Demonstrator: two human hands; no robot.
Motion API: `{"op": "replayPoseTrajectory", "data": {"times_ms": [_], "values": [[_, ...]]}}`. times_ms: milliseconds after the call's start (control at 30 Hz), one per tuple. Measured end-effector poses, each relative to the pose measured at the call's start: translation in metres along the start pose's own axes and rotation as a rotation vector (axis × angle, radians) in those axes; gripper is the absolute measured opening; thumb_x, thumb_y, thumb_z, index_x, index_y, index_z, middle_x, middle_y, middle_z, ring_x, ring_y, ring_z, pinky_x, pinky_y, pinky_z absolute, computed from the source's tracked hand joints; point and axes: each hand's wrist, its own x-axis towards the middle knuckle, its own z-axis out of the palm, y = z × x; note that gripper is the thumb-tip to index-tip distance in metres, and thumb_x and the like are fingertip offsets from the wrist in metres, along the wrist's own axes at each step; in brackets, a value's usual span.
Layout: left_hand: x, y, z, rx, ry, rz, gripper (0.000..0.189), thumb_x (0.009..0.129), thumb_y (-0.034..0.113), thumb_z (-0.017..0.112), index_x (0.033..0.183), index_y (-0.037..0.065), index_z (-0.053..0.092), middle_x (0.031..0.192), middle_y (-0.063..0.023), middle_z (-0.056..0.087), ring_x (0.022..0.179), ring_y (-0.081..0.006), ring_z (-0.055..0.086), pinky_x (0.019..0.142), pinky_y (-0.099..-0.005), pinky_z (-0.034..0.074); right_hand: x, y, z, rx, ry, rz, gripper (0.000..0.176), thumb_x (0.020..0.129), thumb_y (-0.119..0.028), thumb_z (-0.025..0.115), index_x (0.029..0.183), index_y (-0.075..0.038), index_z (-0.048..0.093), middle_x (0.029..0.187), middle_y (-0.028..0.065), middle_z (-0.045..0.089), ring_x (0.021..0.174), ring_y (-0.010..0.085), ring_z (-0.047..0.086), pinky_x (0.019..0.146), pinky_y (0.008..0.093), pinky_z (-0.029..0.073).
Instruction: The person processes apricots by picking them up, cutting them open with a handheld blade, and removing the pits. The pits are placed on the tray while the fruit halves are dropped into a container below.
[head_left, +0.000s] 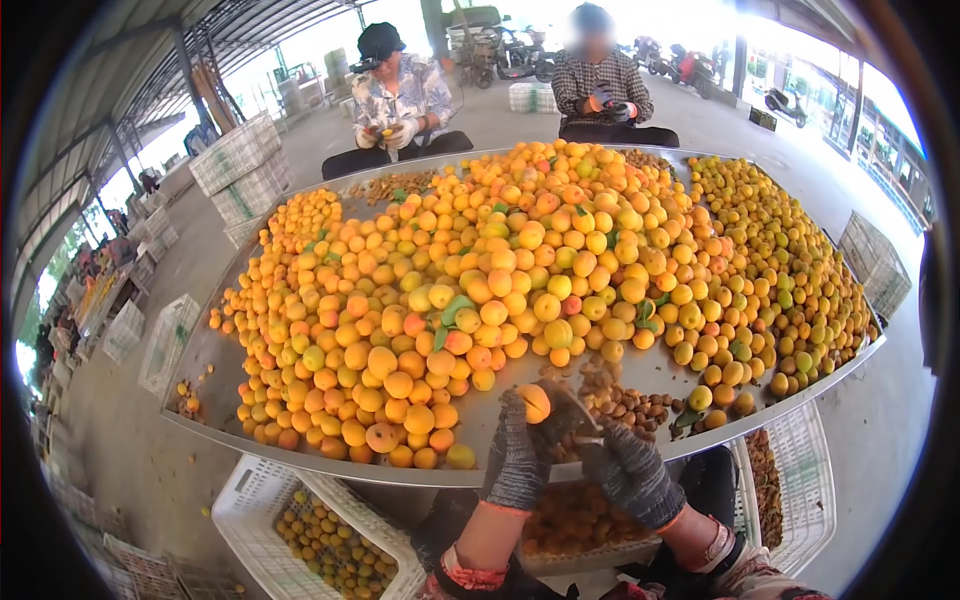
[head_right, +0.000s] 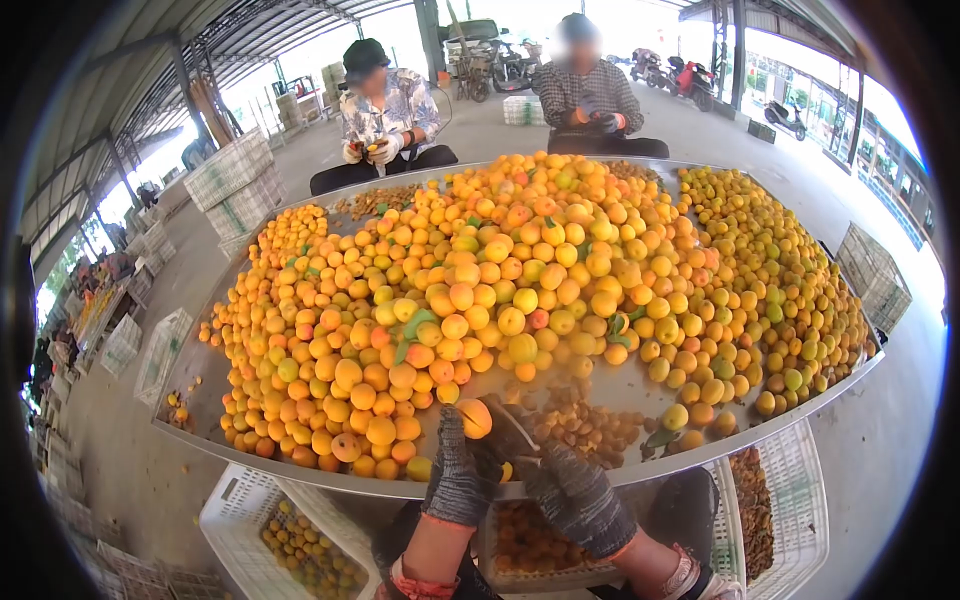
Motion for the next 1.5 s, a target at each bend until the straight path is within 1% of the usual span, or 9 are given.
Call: {"op": "replayPoseTrajectory", "data": {"times_ms": [100,267,433,500,667,733,933,1233,1500], "values": [[0.004,-0.006,-0.012,-0.026,0.02,0.025,0.051,0.087,0.049,0.044,0.112,0.004,0.047,0.1,-0.0086,0.056,0.086,-0.0193,0.056,0.074,-0.0315,0.047,0.002,-0.008,0.01,-0.283,-0.016,-0.237,0.031,0.078,-0.001,0.059,0.108,0.001,0.052,0.089,0.0145,0.06,0.079,0.0304,0.06,0.068,0.0345,0.048],[0.018,-0.015,-0.039,-0.074,-0.02,0.067,0.051,0.086,0.046,0.048,0.116,0.005,0.047,0.108,-0.0074,0.053,0.088,-0.0202,0.054,0.077,-0.0345,0.047,-0.002,-0.011,0.01,-0.391,-0.079,-0.243,0.031,0.079,0.002,0.056,0.109,0.001,0.052,0.092,0.0146,0.06,0.083,0.0282,0.06,0.07,0.0334,0.047],[0.013,-0.015,-0.033,0.584,0.07,0.442,0.041,0.091,0.037,0.044,0.117,0.005,0.047,0.107,-0.0063,0.054,0.088,-0.017,0.053,0.076,-0.0293,0.046,-0.004,0.002,0.011,-0.439,-0.084,-0.37,0.03,0.079,0.004,0.055,0.109,0.001,0.051,0.093,0.0153,0.06,0.083,0.027,0.061,0.071,0.0329,0.048],[0.01,-0.013,-0.028,0.418,0.09,0.338,0.039,0.091,0.035,0.043,0.116,0.005,0.048,0.106,-0.0068,0.054,0.089,-0.0169,0.054,0.077,-0.0287,0.046,0.002,-0.011,0.017,-0.394,0.007,-0.313,0.026,0.08,-0.007,0.058,0.104,0.0,0.052,0.079,0.0178,0.059,0.068,0.035,0.059,0.055,0.0395,0.046],[0.007,-0.017,-0.031,0.372,0.114,0.321,0.036,0.092,0.032,0.041,0.111,0.003,0.052,0.105,-0.0087,0.056,0.092,-0.0157,0.053,0.079,-0.0268,0.044,0.004,-0.009,0.022,-0.47,0.049,-0.261,0.026,0.08,-0.01,0.059,0.103,0.0,0.052,0.076,0.0171,0.06,0.068,0.0349,0.059,0.055,0.0403,0.046],[0.005,-0.02,-0.031,0.939,0.145,0.605,0.038,0.093,0.033,0.04,0.11,0.002,0.053,0.101,-0.0076,0.057,0.088,-0.0141,0.054,0.076,-0.0264,0.044,0.007,-0.003,0.022,-0.503,0.07,-0.244,0.025,0.08,-0.01,0.059,0.103,-0.001,0.052,0.076,0.0171,0.06,0.068,0.035,0.059,0.055,0.0403,0.046],[-0.012,0.008,0.004,0.627,0.023,0.261,0.024,0.086,0.014,0.055,0.104,-0.001,0.054,0.09,-0.0059,0.059,0.076,-0.0105,0.054,0.068,-0.0244,0.045,0.016,-0.006,0.021,-0.398,0.027,-0.234,0.026,0.081,-0.009,0.056,0.106,-0.003,0.051,0.08,0.0176,0.06,0.072,0.0354,0.06,0.058,0.0398,0.047],[-0.003,-0.005,-0.004,0.785,0.172,0.502,0.029,0.086,0.028,0.057,0.097,0.001,0.058,0.079,-0.0012,0.057,0.069,-0.0067,0.049,0.059,-0.0215,0.041,0.03,-0.019,0.016,-0.381,-0.053,-0.223,0.025,0.082,-0.008,0.052,0.106,-0.002,0.052,0.09,0.0186,0.06,0.08,0.0353,0.059,0.067,0.0403,0.048],[0.007,-0.01,-0.02,0.711,0.219,0.387,0.035,0.088,0.033,0.052,0.089,-0.002,0.06,0.066,-0.0046,0.057,0.058,-0.0124,0.049,0.053,-0.0285,0.04,0.024,-0.017,0.023,-0.568,0.008,-0.298,0.029,0.079,0.001,0.056,0.107,0.002,0.053,0.094,0.0203,0.059,0.085,0.0349,0.059,0.075,0.0364,0.049]]}}
